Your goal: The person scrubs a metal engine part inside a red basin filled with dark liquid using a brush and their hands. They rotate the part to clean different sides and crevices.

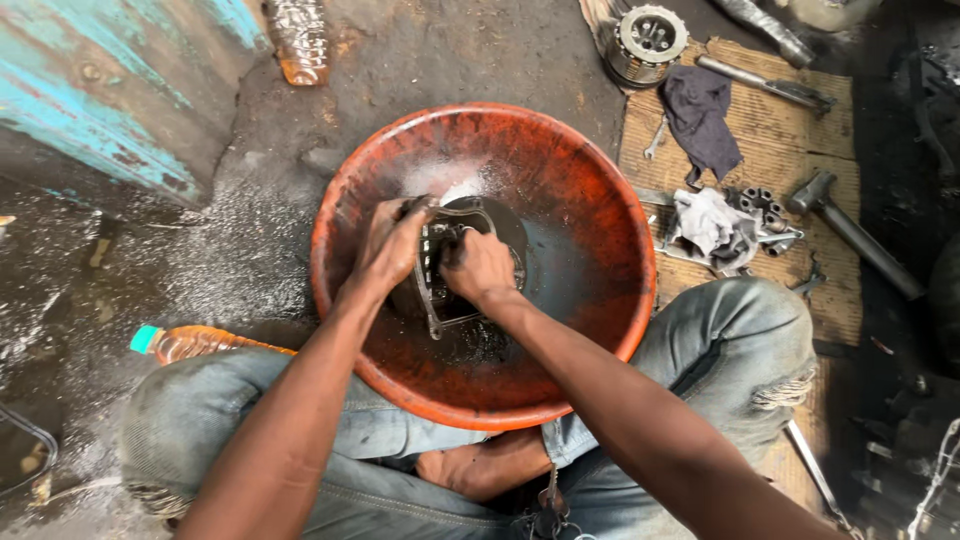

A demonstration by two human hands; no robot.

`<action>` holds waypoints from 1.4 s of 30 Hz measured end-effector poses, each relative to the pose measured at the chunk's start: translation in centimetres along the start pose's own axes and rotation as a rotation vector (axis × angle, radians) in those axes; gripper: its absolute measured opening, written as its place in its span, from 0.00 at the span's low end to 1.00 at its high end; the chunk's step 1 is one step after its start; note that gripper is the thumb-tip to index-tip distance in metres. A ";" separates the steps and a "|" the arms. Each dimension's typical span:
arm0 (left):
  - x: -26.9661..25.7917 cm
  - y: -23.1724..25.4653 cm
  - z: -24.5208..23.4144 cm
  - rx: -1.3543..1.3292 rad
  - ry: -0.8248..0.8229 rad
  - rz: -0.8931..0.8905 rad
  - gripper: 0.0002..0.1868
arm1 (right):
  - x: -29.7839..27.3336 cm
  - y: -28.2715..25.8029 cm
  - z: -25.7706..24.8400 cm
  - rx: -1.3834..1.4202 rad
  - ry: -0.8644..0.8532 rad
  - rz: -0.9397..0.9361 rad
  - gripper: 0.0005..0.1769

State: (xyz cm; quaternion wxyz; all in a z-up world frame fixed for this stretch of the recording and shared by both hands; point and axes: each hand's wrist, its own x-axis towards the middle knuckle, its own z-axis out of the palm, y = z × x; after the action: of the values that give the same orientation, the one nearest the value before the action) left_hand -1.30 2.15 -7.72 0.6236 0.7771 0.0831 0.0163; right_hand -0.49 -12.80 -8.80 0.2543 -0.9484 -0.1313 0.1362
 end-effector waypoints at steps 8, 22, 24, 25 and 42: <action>-0.3 2.2 1.0 0.120 0.005 -0.046 0.21 | 0.7 1.9 1.2 0.194 -0.010 0.061 0.11; -0.6 3.2 1.4 0.251 0.065 -0.041 0.20 | 0.9 2.0 1.4 -0.256 -0.094 -0.082 0.05; -0.7 3.0 1.0 0.186 0.043 -0.040 0.20 | 0.5 1.9 1.5 -0.359 -0.098 -0.204 0.06; -0.5 2.9 0.7 0.156 0.038 -0.009 0.20 | 0.5 1.9 1.5 -0.410 -0.100 -0.265 0.06; -0.2 1.6 1.4 0.164 0.077 0.164 0.19 | 1.2 4.1 2.5 -0.080 0.030 -0.011 0.12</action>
State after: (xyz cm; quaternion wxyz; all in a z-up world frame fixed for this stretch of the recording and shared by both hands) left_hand -1.19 0.42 -6.49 0.5507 0.8286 0.0439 0.0903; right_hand 0.50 -14.72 -13.24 0.2186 -0.9591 -0.1379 0.1152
